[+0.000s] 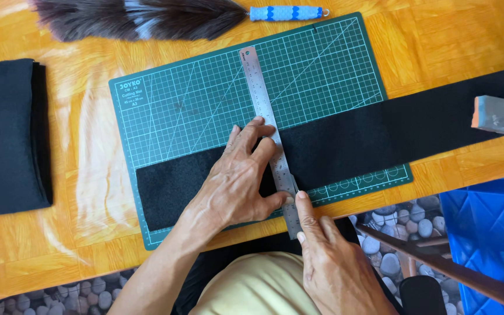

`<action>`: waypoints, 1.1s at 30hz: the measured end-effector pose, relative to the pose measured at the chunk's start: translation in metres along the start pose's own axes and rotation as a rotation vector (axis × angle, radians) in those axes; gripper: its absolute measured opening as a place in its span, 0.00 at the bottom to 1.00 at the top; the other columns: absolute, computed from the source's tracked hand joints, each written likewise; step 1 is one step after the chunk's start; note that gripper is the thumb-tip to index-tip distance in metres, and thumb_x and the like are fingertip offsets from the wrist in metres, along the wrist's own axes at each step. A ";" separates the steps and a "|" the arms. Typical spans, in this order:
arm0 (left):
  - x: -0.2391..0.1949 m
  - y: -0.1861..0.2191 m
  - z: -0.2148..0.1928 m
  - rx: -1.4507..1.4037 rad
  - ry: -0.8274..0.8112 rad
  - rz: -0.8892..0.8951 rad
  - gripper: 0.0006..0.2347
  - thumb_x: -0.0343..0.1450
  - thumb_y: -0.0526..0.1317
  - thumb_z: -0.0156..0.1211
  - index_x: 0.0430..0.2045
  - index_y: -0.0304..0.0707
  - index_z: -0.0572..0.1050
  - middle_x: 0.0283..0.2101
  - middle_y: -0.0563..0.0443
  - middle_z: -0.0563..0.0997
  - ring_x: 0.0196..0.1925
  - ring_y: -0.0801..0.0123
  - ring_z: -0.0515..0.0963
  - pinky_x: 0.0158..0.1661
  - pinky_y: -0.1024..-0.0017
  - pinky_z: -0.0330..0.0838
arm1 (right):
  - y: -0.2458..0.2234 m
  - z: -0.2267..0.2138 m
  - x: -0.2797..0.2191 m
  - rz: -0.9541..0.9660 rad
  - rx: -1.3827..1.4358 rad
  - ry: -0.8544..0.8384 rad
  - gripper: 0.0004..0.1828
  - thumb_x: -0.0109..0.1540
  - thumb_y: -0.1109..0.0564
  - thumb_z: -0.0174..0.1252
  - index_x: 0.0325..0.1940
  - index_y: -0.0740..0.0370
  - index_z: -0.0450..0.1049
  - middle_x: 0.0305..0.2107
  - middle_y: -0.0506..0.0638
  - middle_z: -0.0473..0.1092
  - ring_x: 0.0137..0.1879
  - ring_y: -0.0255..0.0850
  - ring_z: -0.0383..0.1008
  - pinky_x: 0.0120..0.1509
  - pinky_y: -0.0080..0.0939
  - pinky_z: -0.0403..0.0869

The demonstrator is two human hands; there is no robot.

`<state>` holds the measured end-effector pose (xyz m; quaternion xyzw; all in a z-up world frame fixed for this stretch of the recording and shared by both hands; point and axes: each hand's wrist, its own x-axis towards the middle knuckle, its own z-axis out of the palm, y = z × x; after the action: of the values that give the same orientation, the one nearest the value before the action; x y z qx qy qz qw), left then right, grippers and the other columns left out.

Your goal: The person uses a metal ruler and a red utility knife to cut a long strip of black fabric on a green cutting mat. They align the ruler along the fabric and slice through the material to create a straight edge, repeating the process to trim the strip.

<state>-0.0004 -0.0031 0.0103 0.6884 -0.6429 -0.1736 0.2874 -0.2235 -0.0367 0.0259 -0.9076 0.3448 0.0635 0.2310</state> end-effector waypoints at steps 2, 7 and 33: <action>0.000 0.000 0.001 -0.001 -0.003 -0.001 0.29 0.54 0.45 0.77 0.44 0.30 0.70 0.61 0.34 0.67 0.75 0.37 0.56 0.69 0.33 0.50 | 0.000 0.000 -0.001 0.000 0.010 -0.004 0.40 0.63 0.50 0.53 0.80 0.47 0.50 0.50 0.52 0.70 0.25 0.63 0.77 0.23 0.67 0.73; 0.001 0.000 -0.001 0.005 -0.013 -0.015 0.29 0.54 0.46 0.77 0.44 0.30 0.70 0.61 0.34 0.67 0.75 0.37 0.56 0.69 0.34 0.49 | 0.000 0.002 -0.002 0.031 0.017 -0.032 0.41 0.63 0.50 0.52 0.81 0.45 0.48 0.52 0.51 0.69 0.27 0.64 0.78 0.25 0.68 0.75; 0.000 -0.001 0.000 0.021 -0.017 -0.006 0.31 0.54 0.47 0.78 0.46 0.30 0.70 0.62 0.33 0.67 0.75 0.37 0.56 0.69 0.35 0.50 | 0.002 0.009 -0.009 -0.007 0.013 0.030 0.40 0.63 0.49 0.52 0.80 0.48 0.49 0.55 0.53 0.69 0.24 0.67 0.77 0.25 0.70 0.73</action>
<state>0.0001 -0.0036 0.0095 0.6919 -0.6449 -0.1737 0.2743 -0.2317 -0.0283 0.0195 -0.9081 0.3456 0.0468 0.2319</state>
